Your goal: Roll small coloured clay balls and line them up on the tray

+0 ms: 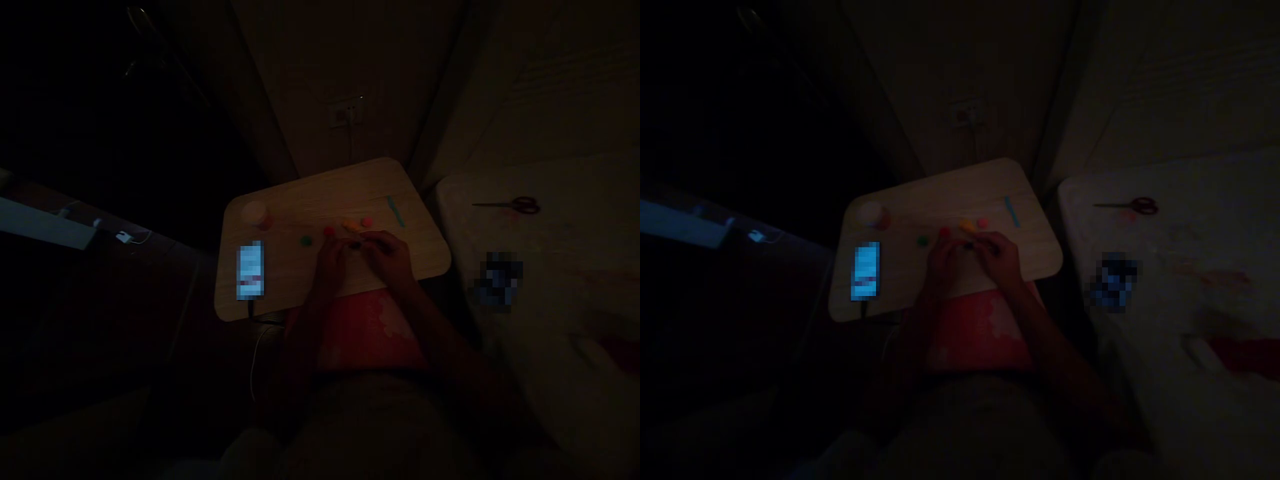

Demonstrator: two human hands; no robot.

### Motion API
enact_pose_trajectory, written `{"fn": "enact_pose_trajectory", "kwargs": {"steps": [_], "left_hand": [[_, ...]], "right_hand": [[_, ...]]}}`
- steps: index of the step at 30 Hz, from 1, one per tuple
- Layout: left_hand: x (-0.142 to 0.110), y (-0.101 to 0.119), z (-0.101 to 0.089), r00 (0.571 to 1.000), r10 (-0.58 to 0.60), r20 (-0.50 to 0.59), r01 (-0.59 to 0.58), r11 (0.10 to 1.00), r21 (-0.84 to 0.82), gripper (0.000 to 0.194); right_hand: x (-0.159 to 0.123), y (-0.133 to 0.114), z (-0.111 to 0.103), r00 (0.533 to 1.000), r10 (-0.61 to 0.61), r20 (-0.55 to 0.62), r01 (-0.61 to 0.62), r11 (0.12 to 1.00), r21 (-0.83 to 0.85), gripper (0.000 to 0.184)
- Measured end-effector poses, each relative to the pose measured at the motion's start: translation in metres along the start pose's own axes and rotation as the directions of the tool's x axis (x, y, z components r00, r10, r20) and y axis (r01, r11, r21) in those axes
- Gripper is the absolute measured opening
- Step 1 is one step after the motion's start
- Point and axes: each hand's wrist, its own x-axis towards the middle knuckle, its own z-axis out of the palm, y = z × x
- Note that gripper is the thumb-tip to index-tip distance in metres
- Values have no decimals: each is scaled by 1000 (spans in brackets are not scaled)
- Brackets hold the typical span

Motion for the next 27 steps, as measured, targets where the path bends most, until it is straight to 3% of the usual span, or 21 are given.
{"fn": "enact_pose_trajectory", "kwargs": {"steps": [6, 9, 13, 16, 20, 27], "left_hand": [[3, 11, 12, 998, -66, 22, 61, 985, 164, 25], [5, 15, 13, 994, -101, 35, 93, 981, 168, 16], [9, 19, 11, 977, -195, -82, 196, 981, 3, 11], [10, 23, 10, 928, -340, -156, 315, 935, -164, 14], [10, 27, 10, 883, -416, -219, 354, 895, -272, 9], [4, 24, 9, 923, -376, -83, 323, 873, -366, 10]], "right_hand": [[-2, 11, 0, 1000, 5, 23, -4, 999, -34, 22], [-2, 12, 1, 1000, 18, 15, -18, 999, -52, 21], [-3, 9, 1, 999, 20, 27, -19, 999, -30, 19], [-5, 2, 1, 999, 20, 50, -22, 999, 25, 17], [-6, -6, 2, 998, 31, 56, -35, 996, 82, 17], [-6, -3, 2, 991, 47, 123, -73, 975, 212, 15]]}}
